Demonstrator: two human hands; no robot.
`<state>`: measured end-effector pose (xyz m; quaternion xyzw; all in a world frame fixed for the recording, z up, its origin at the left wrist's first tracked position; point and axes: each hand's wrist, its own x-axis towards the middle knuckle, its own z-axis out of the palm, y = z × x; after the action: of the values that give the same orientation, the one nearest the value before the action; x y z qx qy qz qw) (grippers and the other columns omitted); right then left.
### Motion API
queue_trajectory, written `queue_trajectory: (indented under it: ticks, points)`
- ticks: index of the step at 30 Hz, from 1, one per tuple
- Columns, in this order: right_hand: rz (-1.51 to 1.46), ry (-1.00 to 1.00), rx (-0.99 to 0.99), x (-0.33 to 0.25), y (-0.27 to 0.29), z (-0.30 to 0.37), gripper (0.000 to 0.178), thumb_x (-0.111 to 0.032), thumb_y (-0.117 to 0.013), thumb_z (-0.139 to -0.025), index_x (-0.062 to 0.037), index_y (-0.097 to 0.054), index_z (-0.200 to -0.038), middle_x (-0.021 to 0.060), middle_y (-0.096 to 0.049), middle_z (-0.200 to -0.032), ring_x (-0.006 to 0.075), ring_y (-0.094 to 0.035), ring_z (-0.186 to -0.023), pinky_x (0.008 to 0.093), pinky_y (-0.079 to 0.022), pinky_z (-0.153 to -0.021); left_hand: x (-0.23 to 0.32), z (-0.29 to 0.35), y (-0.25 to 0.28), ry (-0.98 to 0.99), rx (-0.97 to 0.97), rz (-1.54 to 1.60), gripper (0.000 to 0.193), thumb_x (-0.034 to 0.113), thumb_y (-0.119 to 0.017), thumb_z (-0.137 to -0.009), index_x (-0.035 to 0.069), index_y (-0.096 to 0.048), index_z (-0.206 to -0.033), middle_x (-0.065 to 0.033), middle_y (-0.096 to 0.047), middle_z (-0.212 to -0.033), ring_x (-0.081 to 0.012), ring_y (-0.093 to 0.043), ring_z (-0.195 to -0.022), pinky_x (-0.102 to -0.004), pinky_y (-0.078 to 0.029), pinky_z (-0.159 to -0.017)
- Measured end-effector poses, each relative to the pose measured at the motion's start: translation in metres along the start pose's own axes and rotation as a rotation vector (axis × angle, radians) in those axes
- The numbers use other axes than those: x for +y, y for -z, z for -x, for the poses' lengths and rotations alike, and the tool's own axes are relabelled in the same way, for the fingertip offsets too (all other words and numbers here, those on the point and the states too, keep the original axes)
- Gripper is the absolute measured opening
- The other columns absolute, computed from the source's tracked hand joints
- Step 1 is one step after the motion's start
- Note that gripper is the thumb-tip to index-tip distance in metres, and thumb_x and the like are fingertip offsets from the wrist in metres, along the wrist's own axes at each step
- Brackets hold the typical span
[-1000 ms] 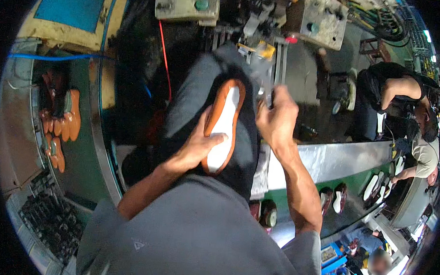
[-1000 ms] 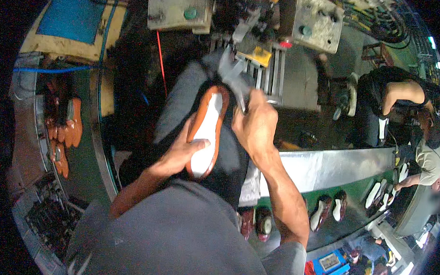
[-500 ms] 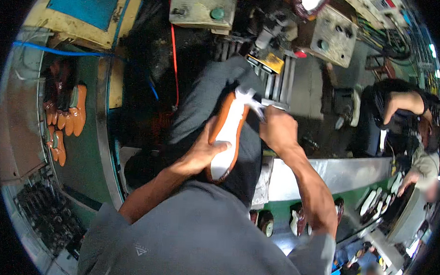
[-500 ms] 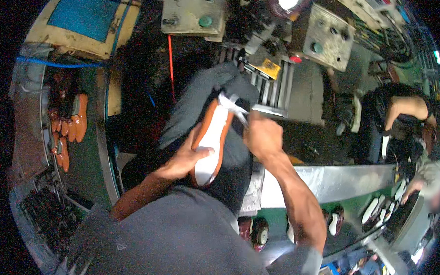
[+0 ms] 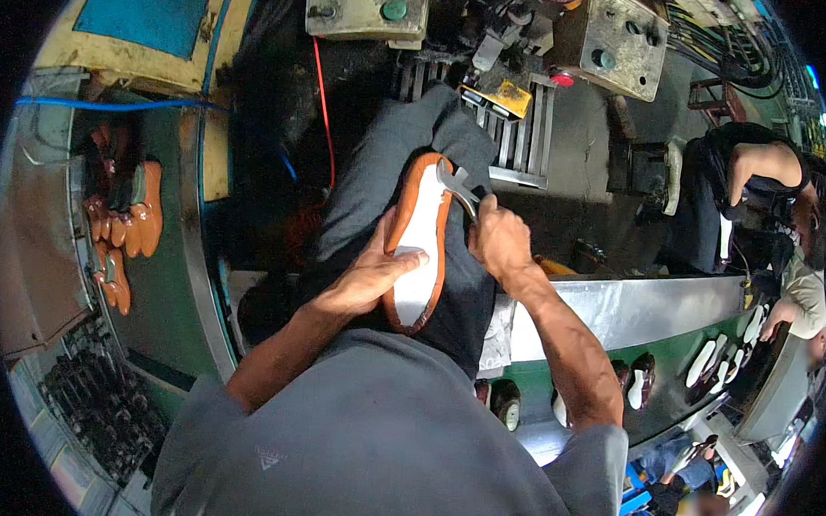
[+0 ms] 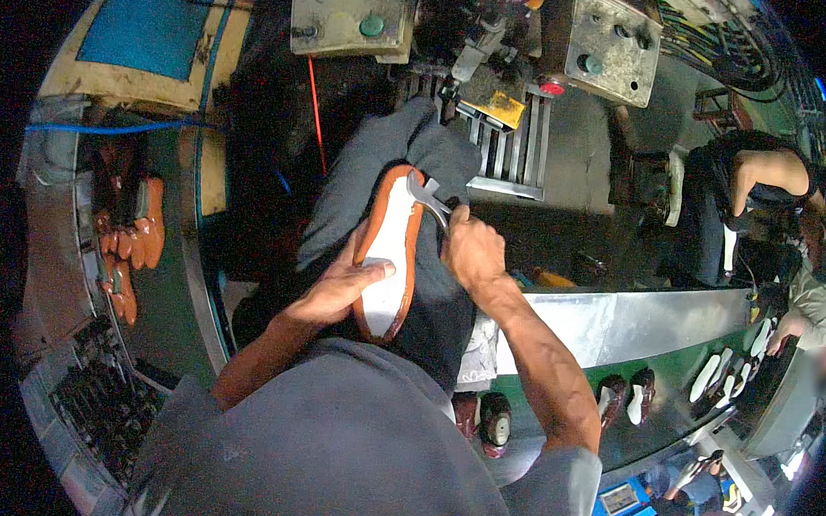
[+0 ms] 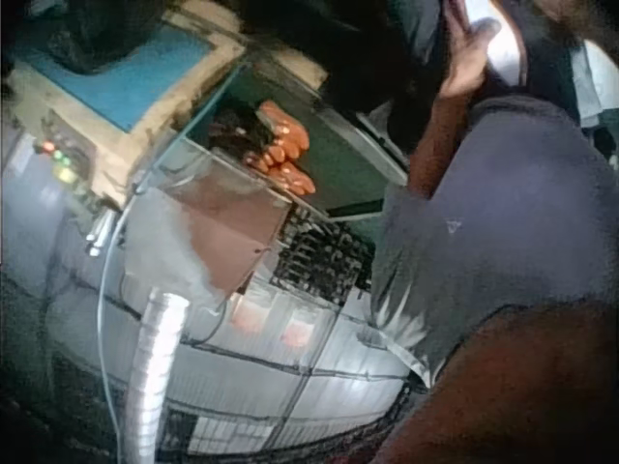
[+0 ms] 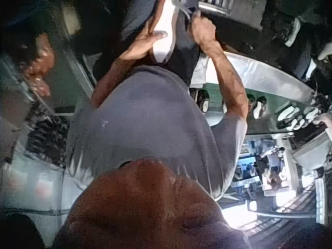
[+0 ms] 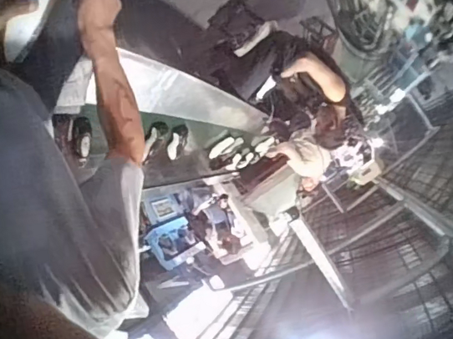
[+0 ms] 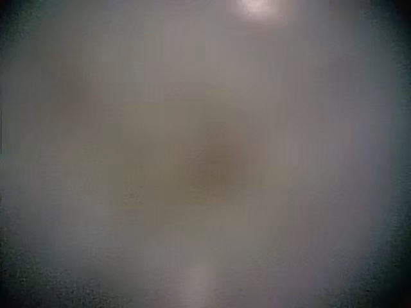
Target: Using industrial machinery to shape and assemble shoe components during manufacturing.
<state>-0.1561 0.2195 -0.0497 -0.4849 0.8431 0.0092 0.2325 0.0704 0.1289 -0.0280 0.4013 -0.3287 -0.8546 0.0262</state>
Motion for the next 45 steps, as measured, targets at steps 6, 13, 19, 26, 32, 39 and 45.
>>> queue_trajectory:
  ticks: [6,13,19,26,32,39,45]
  points:
    - [-0.575,0.113,0.879,-0.022,0.045,0.011,0.016,-0.007,-0.07,-0.089,-0.001,-0.065,-0.102,0.0219,-0.072,-0.082,0.0435,-0.073,-0.074,0.0558,-0.058,-0.069,-0.009,0.006,-0.009,-0.182,-0.002,-0.228,0.102,0.003,-0.078,-0.096,0.008,-0.012,-0.173,-0.0141,-0.045,-0.158,-0.023,-0.047,-0.144,-0.0389,-0.044,-0.12]
    - [-0.428,0.19,0.57,-0.004,0.047,0.019,0.024,-0.012,-0.074,-0.088,-0.003,-0.059,-0.104,0.0196,-0.073,-0.08,0.0448,-0.075,-0.071,0.0532,-0.061,-0.063,-0.013,0.012,-0.014,-0.218,0.088,-0.382,0.098,0.004,-0.077,-0.094,0.004,-0.017,-0.172,-0.0136,-0.046,-0.161,-0.0256,-0.046,-0.147,-0.0394,-0.039,-0.123]
    - [-0.273,-0.02,0.194,0.028,-0.006,0.039,0.032,-0.008,-0.075,-0.089,0.0013,-0.056,-0.112,0.0277,-0.072,-0.098,0.0487,-0.074,-0.086,0.0566,-0.058,-0.072,-0.013,-0.001,0.003,-0.261,-0.053,-0.212,0.092,0.004,-0.073,-0.095,0.009,-0.022,-0.171,-0.0168,-0.05,-0.157,-0.0302,-0.053,-0.143,-0.0452,-0.048,-0.119]
    - [-0.358,-0.573,0.41,0.125,-0.129,0.196,0.035,-0.019,-0.076,-0.095,0.0048,-0.062,-0.116,0.0299,-0.07,-0.094,0.0528,-0.068,-0.089,0.0567,-0.054,-0.082,0.034,0.04,-0.014,-0.032,-0.554,0.244,0.097,0.03,-0.083,-0.086,0.007,-0.034,-0.166,-0.0256,-0.058,-0.148,-0.0399,-0.07,-0.122,-0.0643,-0.063,-0.097]
    - [-0.116,-0.648,0.47,0.154,-0.161,0.253,0.056,-0.034,-0.076,-0.1,0.008,-0.063,-0.133,0.0364,-0.053,-0.143,0.0534,-0.056,-0.127,0.0556,-0.052,-0.102,0.048,0.042,-0.031,0.032,-0.737,0.281,0.101,0.032,-0.084,-0.083,0.006,-0.032,-0.165,-0.0259,-0.063,-0.136,-0.0416,-0.072,-0.117,-0.0627,-0.064,-0.095]
    - [-1.477,0.115,0.511,-0.051,0.067,0.096,0.079,-0.021,-0.068,-0.107,-0.0084,-0.027,-0.173,0.0211,-0.046,-0.166,0.0292,-0.053,-0.144,0.0395,-0.041,-0.122,0.054,0.06,-0.033,-0.114,-0.608,0.187,0.099,0.024,-0.077,-0.09,0.008,-0.024,-0.171,-0.0216,-0.054,-0.153,-0.0394,-0.063,-0.135,-0.0613,-0.056,-0.11]
    - [-1.469,0.233,0.195,-0.119,0.046,0.023,0.075,-0.026,-0.069,-0.108,-0.0058,-0.033,-0.171,0.0187,-0.044,-0.168,0.0273,-0.048,-0.15,0.0407,-0.037,-0.125,0.031,0.082,0.027,-0.353,-0.328,0.388,0.089,0.031,-0.069,-0.104,0.01,-0.019,-0.175,-0.0113,-0.038,-0.172,-0.0264,-0.039,-0.157,-0.0445,-0.031,-0.13]
